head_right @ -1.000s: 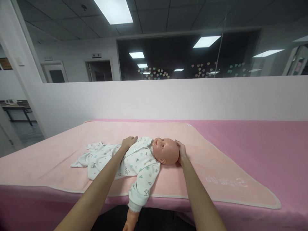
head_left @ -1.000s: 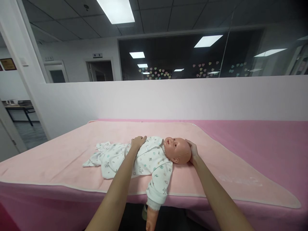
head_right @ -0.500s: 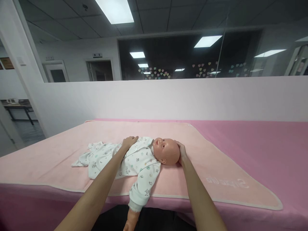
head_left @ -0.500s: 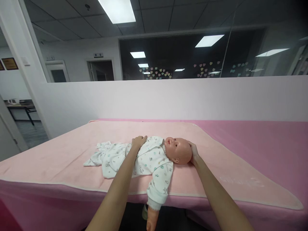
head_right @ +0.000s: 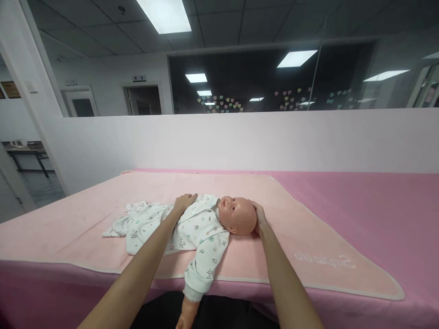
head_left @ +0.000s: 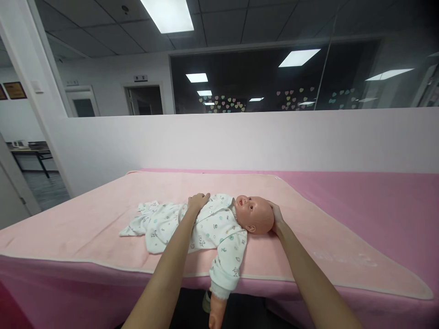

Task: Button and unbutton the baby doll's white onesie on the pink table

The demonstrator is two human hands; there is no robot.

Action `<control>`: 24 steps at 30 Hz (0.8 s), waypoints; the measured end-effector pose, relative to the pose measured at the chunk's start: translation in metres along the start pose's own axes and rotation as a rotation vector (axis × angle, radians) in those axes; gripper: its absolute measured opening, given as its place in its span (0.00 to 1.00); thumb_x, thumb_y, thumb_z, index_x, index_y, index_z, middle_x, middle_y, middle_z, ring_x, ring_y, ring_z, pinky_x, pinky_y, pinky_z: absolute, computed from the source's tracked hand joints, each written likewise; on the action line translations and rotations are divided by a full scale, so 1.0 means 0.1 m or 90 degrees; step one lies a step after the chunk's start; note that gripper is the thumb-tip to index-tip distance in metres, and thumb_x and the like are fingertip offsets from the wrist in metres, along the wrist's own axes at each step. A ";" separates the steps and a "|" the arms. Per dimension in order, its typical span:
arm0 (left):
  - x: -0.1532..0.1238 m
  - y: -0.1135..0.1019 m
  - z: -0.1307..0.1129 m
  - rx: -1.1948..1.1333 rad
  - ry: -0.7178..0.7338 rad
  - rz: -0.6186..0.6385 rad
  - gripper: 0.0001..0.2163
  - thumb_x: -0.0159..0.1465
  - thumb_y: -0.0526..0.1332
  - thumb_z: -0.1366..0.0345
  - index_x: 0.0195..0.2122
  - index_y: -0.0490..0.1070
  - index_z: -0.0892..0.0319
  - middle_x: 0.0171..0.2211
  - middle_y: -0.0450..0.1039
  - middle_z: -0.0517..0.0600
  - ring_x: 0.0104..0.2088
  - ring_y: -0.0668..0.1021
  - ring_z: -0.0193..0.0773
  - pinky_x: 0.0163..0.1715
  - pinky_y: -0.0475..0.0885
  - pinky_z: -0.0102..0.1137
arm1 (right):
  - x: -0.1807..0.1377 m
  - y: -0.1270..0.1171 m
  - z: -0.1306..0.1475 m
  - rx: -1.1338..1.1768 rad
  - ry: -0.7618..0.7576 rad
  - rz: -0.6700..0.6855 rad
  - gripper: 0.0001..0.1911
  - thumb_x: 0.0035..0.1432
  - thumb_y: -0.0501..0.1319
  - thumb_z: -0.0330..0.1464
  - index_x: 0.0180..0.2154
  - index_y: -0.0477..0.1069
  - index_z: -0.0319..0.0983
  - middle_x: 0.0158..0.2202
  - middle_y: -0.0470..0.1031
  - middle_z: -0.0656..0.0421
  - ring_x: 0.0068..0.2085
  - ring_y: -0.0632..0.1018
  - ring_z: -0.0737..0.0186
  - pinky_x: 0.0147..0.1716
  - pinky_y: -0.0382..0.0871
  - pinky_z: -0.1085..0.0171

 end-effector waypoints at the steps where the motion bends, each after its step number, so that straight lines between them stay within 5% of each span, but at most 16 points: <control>1: 0.00 0.00 0.00 0.000 0.001 -0.001 0.25 0.58 0.40 0.49 0.34 0.72 0.58 0.38 0.75 0.56 0.41 0.74 0.48 0.45 0.60 0.40 | -0.02 0.03 -0.01 0.003 0.006 0.008 0.23 0.50 0.54 0.42 0.44 0.71 0.36 0.42 0.74 0.50 0.43 0.74 0.44 0.42 0.66 0.47; 12: 0.03 0.02 0.01 -0.002 0.006 -0.002 0.25 0.58 0.40 0.49 0.34 0.72 0.58 0.37 0.75 0.55 0.41 0.74 0.47 0.46 0.59 0.41 | 0.22 -0.44 0.14 0.050 -0.107 -0.103 0.20 0.50 0.53 0.42 0.41 0.71 0.40 0.36 0.77 0.53 0.40 0.76 0.47 0.42 0.67 0.48; 24: 0.01 0.01 0.00 0.004 0.001 0.001 0.25 0.58 0.40 0.49 0.35 0.72 0.57 0.39 0.75 0.55 0.42 0.74 0.47 0.46 0.59 0.40 | -0.06 0.08 0.02 0.017 0.006 0.022 0.25 0.50 0.52 0.45 0.44 0.71 0.36 0.43 0.74 0.50 0.44 0.74 0.44 0.44 0.65 0.47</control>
Point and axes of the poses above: each hand's wrist, its own x-axis towards the middle knuckle, its own y-axis out of the palm, z = x × y, the point moved 9 cm from there along x, towards the middle knuckle
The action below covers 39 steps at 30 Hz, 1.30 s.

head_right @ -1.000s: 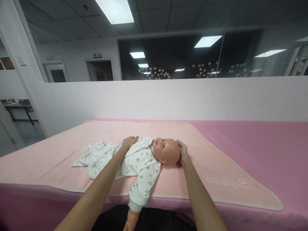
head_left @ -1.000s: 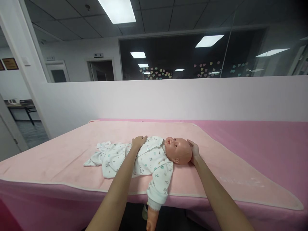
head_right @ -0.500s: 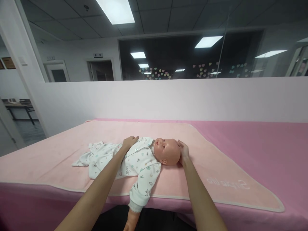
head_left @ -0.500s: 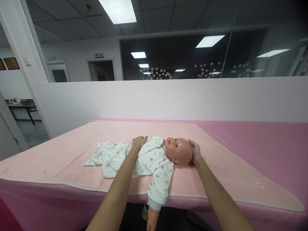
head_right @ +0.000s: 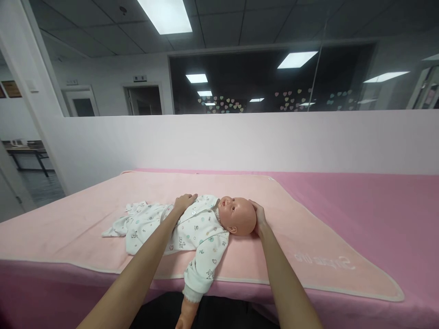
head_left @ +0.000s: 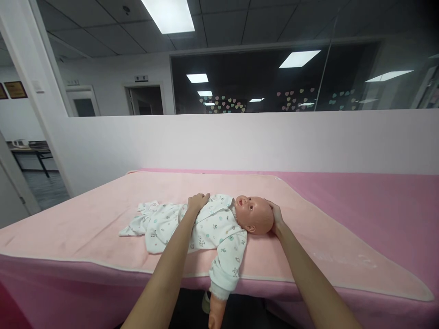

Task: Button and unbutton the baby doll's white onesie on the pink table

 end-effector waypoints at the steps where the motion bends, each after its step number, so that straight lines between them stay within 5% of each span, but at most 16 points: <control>1: 0.00 0.00 0.00 0.000 0.000 0.000 0.25 0.58 0.40 0.50 0.35 0.72 0.57 0.39 0.75 0.55 0.42 0.74 0.47 0.46 0.59 0.40 | 0.00 -0.01 0.01 0.010 -0.003 0.006 0.26 0.50 0.52 0.46 0.43 0.71 0.35 0.43 0.74 0.49 0.44 0.74 0.44 0.44 0.65 0.47; 8: 0.00 0.00 0.00 -0.005 0.003 -0.001 0.25 0.58 0.40 0.50 0.36 0.73 0.58 0.39 0.75 0.56 0.42 0.74 0.47 0.47 0.59 0.40 | 0.13 -0.31 0.06 0.017 -0.042 -0.101 0.26 0.49 0.51 0.47 0.40 0.72 0.35 0.37 0.76 0.49 0.41 0.75 0.45 0.42 0.67 0.49; 19: -0.02 -0.01 0.00 -0.012 -0.008 0.002 0.24 0.58 0.41 0.49 0.34 0.72 0.58 0.38 0.75 0.56 0.42 0.74 0.48 0.46 0.59 0.39 | -0.01 0.00 -0.01 0.000 0.011 -0.020 0.25 0.49 0.52 0.45 0.43 0.71 0.37 0.43 0.74 0.51 0.44 0.74 0.46 0.43 0.67 0.48; 29: 0.00 0.00 0.01 -0.019 -0.006 0.003 0.24 0.58 0.41 0.49 0.34 0.72 0.58 0.39 0.75 0.56 0.42 0.74 0.48 0.46 0.59 0.40 | 0.24 -0.52 0.08 0.047 -0.084 -0.144 0.21 0.50 0.52 0.43 0.41 0.70 0.37 0.37 0.76 0.51 0.41 0.75 0.46 0.42 0.67 0.47; 39: 0.00 0.00 0.02 -0.040 -0.007 -0.008 0.24 0.57 0.42 0.49 0.31 0.72 0.58 0.36 0.75 0.56 0.40 0.74 0.48 0.46 0.59 0.41 | 0.10 -0.16 -0.03 -0.022 -0.011 -0.072 0.23 0.49 0.52 0.44 0.42 0.71 0.37 0.39 0.76 0.51 0.41 0.75 0.46 0.41 0.68 0.49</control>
Point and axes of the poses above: each hand's wrist, its own x-axis towards the middle knuckle, its own y-axis out of the palm, z = x × y, the point moved 9 cm from there along x, towards the middle knuckle
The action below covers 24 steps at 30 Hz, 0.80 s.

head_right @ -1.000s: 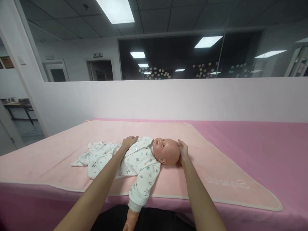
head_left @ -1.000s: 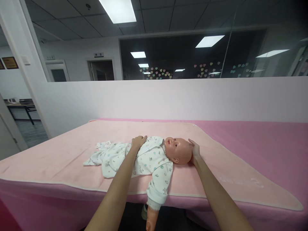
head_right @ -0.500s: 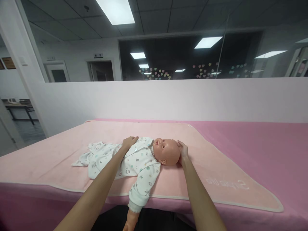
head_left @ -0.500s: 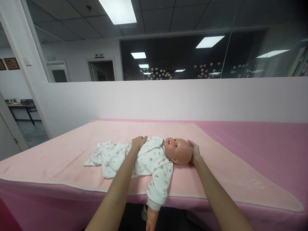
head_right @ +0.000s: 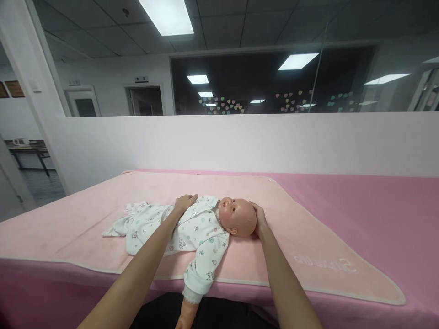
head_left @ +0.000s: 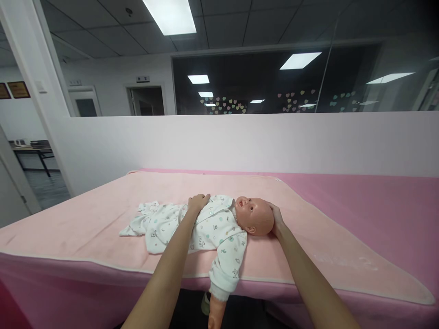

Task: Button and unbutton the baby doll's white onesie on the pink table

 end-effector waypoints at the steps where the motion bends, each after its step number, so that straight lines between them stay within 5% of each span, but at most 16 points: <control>1: 0.00 0.00 0.00 -0.005 -0.001 -0.002 0.24 0.57 0.42 0.49 0.30 0.72 0.58 0.36 0.75 0.56 0.40 0.74 0.48 0.46 0.59 0.41 | -0.02 0.02 0.01 0.007 0.000 0.001 0.24 0.49 0.52 0.45 0.42 0.71 0.37 0.40 0.76 0.51 0.42 0.75 0.46 0.41 0.67 0.48; 11: -0.01 -0.05 0.01 -0.168 -0.006 -0.051 0.17 0.54 0.51 0.52 0.26 0.72 0.58 0.34 0.76 0.56 0.43 0.73 0.51 0.48 0.58 0.43 | -0.14 0.11 0.01 0.017 0.050 0.007 0.24 0.48 0.54 0.44 0.43 0.70 0.37 0.42 0.74 0.50 0.43 0.74 0.44 0.43 0.66 0.46; 16: -0.10 -0.32 0.05 -0.363 0.035 -0.110 0.19 0.60 0.47 0.56 0.46 0.67 0.59 0.43 0.72 0.55 0.44 0.73 0.41 0.43 0.67 0.35 | -0.22 0.22 0.02 0.031 0.062 0.055 0.22 0.50 0.54 0.42 0.43 0.70 0.37 0.44 0.73 0.50 0.44 0.74 0.46 0.44 0.66 0.48; 19: -0.24 -0.49 -0.02 -0.662 0.127 -0.129 0.20 0.62 0.44 0.55 0.50 0.63 0.59 0.43 0.70 0.56 0.41 0.73 0.37 0.39 0.69 0.32 | -0.25 0.26 0.05 0.033 0.052 0.075 0.21 0.51 0.53 0.41 0.44 0.69 0.36 0.45 0.73 0.50 0.45 0.73 0.46 0.44 0.65 0.48; 22: -0.44 -0.26 -0.42 -0.619 0.231 0.092 0.19 0.57 0.53 0.53 0.44 0.69 0.59 0.34 0.73 0.53 0.32 0.73 0.37 0.30 0.68 0.30 | -0.21 0.23 0.04 0.035 0.046 0.067 0.22 0.51 0.53 0.41 0.44 0.70 0.36 0.44 0.73 0.50 0.45 0.73 0.46 0.44 0.66 0.49; 24: -0.57 -0.12 -0.61 -0.560 0.258 0.159 0.17 0.48 0.63 0.56 0.36 0.74 0.61 0.26 0.72 0.50 0.27 0.71 0.36 0.24 0.65 0.28 | -0.14 0.17 0.01 0.040 0.040 0.041 0.21 0.50 0.54 0.41 0.42 0.70 0.36 0.42 0.74 0.50 0.44 0.74 0.46 0.43 0.67 0.49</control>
Point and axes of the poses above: each hand's wrist, its own x-axis towards the middle knuckle, its own y-axis out of the palm, z = x × y, the point moved 9 cm from there along x, towards the middle knuckle
